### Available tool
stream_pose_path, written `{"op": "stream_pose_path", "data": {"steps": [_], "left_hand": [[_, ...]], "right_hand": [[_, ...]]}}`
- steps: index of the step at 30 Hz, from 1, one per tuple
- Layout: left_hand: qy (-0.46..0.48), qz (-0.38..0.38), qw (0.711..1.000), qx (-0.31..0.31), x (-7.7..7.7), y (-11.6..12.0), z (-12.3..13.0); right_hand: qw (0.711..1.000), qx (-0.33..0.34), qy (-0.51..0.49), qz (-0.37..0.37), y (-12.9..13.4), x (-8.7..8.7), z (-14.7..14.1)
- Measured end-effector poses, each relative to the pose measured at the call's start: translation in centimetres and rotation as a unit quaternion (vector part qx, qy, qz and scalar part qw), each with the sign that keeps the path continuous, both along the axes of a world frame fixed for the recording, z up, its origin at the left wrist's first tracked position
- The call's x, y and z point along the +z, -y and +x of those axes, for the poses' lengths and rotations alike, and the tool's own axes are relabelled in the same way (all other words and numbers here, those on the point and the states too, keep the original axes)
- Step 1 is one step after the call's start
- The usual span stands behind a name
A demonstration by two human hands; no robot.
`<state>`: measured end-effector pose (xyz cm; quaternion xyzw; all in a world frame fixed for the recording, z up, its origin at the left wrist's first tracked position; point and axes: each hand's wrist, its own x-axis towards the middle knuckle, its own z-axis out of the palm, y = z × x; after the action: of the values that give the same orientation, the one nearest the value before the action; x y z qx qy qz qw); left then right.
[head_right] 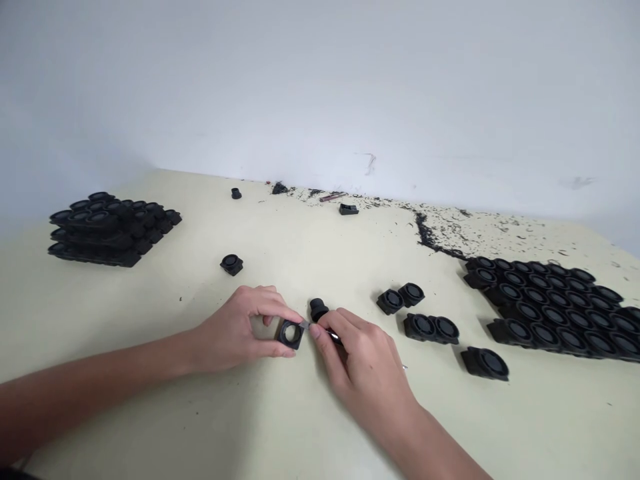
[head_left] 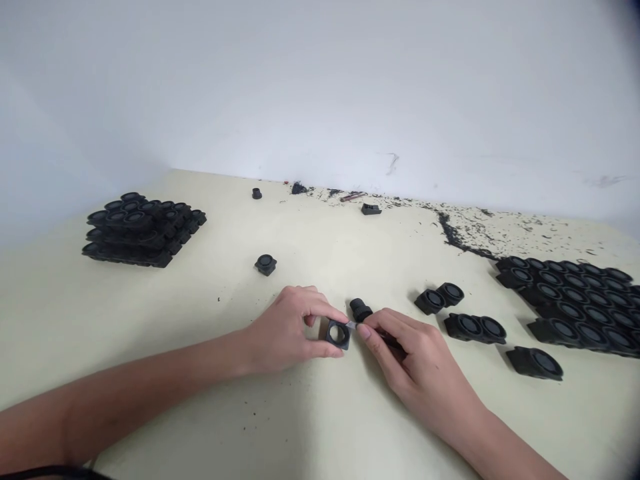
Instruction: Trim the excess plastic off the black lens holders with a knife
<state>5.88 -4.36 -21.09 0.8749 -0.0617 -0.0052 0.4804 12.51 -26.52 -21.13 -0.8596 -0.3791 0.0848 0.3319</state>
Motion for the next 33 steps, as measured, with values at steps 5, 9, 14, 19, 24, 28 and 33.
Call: {"op": "stream_pose_path", "data": {"steps": [5, 9, 14, 19, 24, 28, 33], "left_hand": [[0.006, 0.006, 1.0, 0.006, 0.07, 0.16, -0.21], [0.014, 0.006, 1.0, 0.006, 0.2, 0.15, -0.23], [0.018, 0.002, 1.0, 0.004, 0.29, 0.26, -0.1], [0.026, 0.006, 1.0, -0.003, 0.26, 0.35, -0.08], [0.029, 0.006, 0.999, -0.014, 0.18, 0.36, -0.06], [0.031, 0.005, 0.999, -0.025, 0.2, 0.33, -0.07], [0.033, 0.015, 0.999, -0.025, 0.44, 0.27, 0.0]], "right_hand": [[0.999, 0.04, -0.021, -0.007, 0.0, 0.25, 0.05], [0.999, 0.027, -0.032, 0.0, -0.03, 0.45, -0.27], [0.999, 0.02, -0.023, 0.018, -0.05, 0.43, -0.36], [0.999, 0.032, -0.029, 0.023, 0.02, 0.48, -0.16], [0.997, 0.059, -0.041, 0.02, 0.07, 0.54, -0.12], [0.998, 0.034, -0.039, 0.024, -0.02, 0.58, -0.07], [0.996, 0.079, -0.035, 0.014, 0.04, 0.36, 0.08]]}}
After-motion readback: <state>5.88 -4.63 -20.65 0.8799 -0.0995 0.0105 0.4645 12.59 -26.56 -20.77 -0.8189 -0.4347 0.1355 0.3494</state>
